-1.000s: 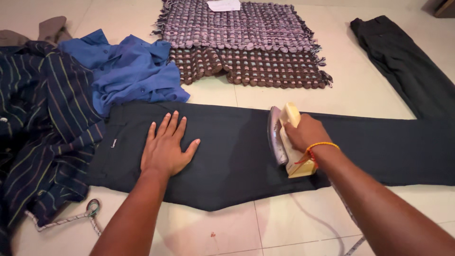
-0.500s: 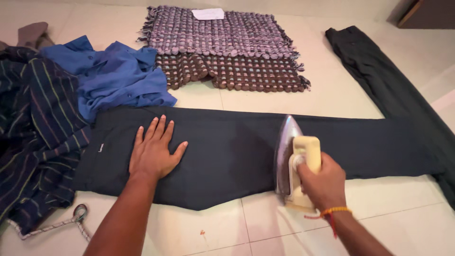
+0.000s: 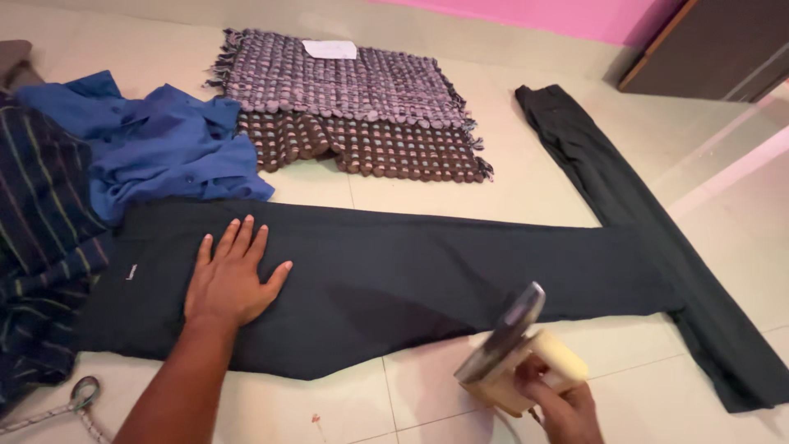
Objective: The person irons a pair of dark trousers laid flat on the floor using a handheld electric iron. They repeatedly smooth the fabric with one hand while moving the iron back and forth, then flip the trousers to iron the other side.
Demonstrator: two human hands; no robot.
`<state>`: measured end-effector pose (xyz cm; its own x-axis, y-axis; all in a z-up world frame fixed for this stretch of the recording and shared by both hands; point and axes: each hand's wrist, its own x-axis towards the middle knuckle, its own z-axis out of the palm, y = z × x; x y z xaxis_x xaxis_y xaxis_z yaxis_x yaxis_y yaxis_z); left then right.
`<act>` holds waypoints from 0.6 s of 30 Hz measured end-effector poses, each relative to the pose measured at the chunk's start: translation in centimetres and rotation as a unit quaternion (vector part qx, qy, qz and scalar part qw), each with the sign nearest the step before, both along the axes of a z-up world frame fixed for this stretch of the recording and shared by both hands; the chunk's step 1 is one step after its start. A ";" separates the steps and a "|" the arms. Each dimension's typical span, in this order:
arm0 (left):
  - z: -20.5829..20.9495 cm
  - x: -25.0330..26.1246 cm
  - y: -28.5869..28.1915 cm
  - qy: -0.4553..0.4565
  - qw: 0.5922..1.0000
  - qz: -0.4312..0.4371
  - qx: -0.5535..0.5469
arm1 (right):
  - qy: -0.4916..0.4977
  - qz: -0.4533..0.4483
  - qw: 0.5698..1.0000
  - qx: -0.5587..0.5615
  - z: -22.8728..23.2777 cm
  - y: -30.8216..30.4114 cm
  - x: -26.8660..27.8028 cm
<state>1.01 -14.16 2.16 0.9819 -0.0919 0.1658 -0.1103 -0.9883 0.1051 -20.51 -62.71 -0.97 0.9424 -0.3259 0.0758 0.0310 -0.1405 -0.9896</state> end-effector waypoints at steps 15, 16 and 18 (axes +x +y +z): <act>-5.0 1.2 -2.1 -0.044 0.999 0.014 0.009 | 0.261 0.122 0.923 -0.256 4.8 -1.9 -1.9; -5.3 1.0 -3.0 -0.069 0.997 0.007 0.028 | 0.234 0.164 0.924 -0.255 5.7 -3.1 -1.7; -5.0 0.0 -4.8 -0.074 0.997 -0.015 0.002 | 0.178 0.247 0.919 -0.251 7.5 -5.6 -0.5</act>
